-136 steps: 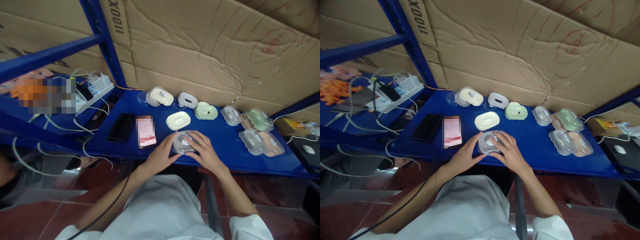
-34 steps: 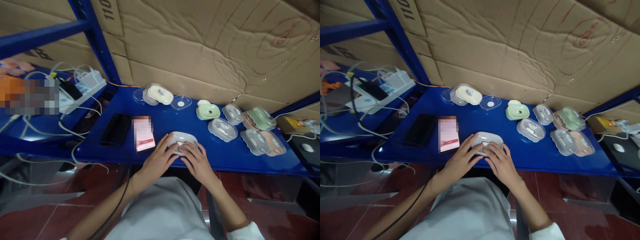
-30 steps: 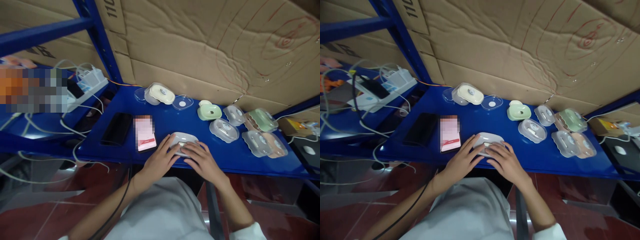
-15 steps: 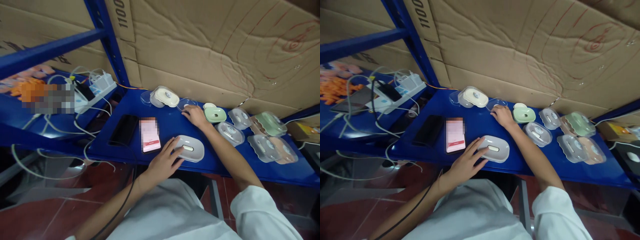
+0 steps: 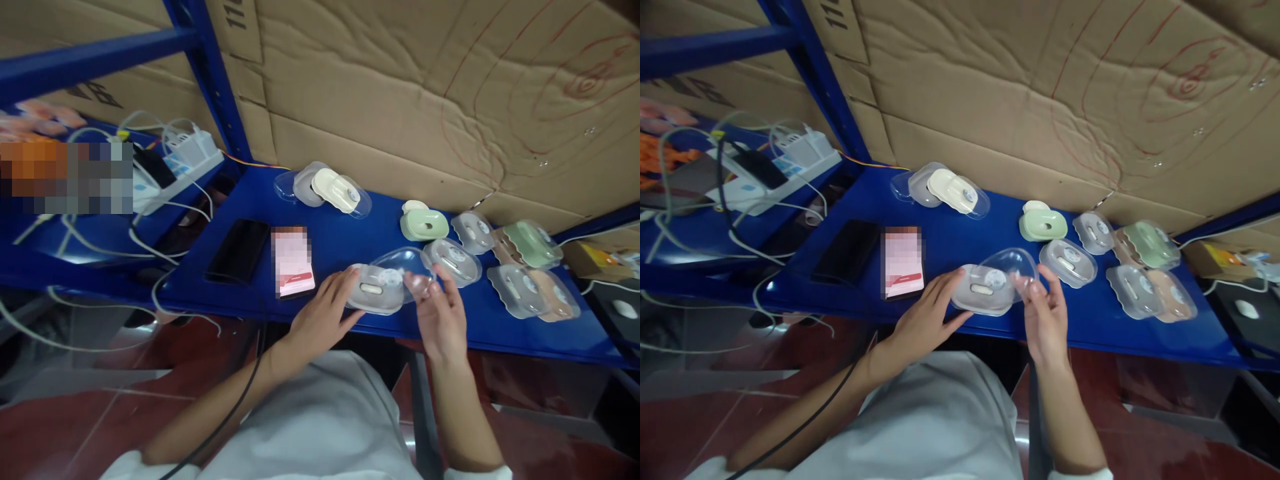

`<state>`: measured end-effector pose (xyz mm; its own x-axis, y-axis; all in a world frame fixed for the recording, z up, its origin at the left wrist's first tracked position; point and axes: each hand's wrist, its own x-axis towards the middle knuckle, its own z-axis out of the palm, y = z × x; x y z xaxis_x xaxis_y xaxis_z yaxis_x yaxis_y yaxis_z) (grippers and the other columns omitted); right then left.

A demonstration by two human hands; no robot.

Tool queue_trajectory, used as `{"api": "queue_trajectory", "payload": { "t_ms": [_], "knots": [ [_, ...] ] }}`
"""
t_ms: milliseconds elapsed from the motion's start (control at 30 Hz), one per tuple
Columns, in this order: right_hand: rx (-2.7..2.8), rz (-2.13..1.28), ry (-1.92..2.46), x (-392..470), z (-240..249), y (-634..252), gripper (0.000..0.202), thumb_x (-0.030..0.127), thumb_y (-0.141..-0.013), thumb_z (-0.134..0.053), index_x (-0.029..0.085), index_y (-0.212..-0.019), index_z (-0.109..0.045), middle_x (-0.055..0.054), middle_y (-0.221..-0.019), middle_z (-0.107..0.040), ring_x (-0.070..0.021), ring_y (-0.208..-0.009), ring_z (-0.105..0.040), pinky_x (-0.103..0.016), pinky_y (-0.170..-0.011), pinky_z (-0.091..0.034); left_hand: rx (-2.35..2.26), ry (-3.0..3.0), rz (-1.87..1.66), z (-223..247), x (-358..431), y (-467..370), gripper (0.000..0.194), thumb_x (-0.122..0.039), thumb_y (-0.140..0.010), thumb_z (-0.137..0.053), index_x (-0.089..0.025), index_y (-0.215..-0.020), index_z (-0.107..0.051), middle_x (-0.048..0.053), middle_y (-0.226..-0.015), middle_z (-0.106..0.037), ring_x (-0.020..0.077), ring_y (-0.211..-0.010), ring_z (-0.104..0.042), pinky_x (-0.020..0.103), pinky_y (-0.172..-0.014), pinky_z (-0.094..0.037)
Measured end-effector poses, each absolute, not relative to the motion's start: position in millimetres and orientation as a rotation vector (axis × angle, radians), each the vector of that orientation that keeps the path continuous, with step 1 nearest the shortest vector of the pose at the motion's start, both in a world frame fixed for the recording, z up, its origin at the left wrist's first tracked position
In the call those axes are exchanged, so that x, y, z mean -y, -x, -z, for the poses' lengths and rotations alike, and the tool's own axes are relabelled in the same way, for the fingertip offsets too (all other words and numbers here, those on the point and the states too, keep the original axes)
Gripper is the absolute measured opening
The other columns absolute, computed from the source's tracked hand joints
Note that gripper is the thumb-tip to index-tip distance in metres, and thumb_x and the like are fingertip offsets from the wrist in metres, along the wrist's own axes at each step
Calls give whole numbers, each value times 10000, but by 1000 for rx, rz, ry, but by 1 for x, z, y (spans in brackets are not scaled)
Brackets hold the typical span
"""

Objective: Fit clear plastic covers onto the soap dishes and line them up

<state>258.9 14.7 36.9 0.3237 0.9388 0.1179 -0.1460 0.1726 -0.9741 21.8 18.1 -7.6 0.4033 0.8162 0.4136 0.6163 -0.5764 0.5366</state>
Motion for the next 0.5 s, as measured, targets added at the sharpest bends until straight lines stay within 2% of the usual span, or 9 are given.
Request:
{"api": "queue_trajectory", "payload": {
  "t_ms": [67, 133, 300, 400, 500],
  "knots": [
    [1081, -789, 1219, 0, -22, -259, 504, 390, -964, -770, 293, -1425, -589, -30, -960, -797, -255, -1076, -777, -549, -1098, -565, -1242, -2383, -923, 6, -18, -21, 816, -361, -1045, -656, -274, -1710, -193, 167, -1641, -486, 350, -1480, -523, 547, -1195, -517],
    [1291, -613, 1344, 10, -11, -264, 538, 386, -982, -743, 270, -1475, -561, -78, -1048, -793, -273, -1099, -761, -543, -1082, -570, -1247, -2406, -895, 6, -17, -21, 747, -362, -1053, -641, -296, -1694, -262, 155, -1651, -472, 345, -1489, -517, 541, -1206, -508],
    [1681, -252, 1560, 22, 1, -278, 453, 427, -998, -701, 265, -1416, -631, -135, -1278, -717, -323, -1223, -688, -593, -1073, -574, -1336, -2409, -908, 10, -14, -21, 723, -401, -1054, -636, -270, -1685, -308, 196, -1651, -444, 361, -1522, -497, 516, -1190, -532],
    [1811, -194, 1551, 22, 1, -281, 565, 391, -1024, -668, 282, -1559, -523, -165, -1575, -546, -354, -1479, -527, -622, -1167, -509, -1365, -2420, -903, 12, -13, -22, 733, -425, -1053, -637, -252, -1684, -307, 211, -1657, -434, 360, -1530, -494, 488, -1169, -554],
    [2065, -225, 1423, 19, -2, -278, 653, 258, -1077, -559, 367, -1684, -344, -95, -1764, -312, -332, -1637, -296, -634, -1272, -392, -1373, -2416, -882, 12, -13, -21, 710, -452, -1061, -616, -245, -1675, -324, 215, -1691, -394, 352, -1533, -495, 452, -1121, -595]
  ]
}}
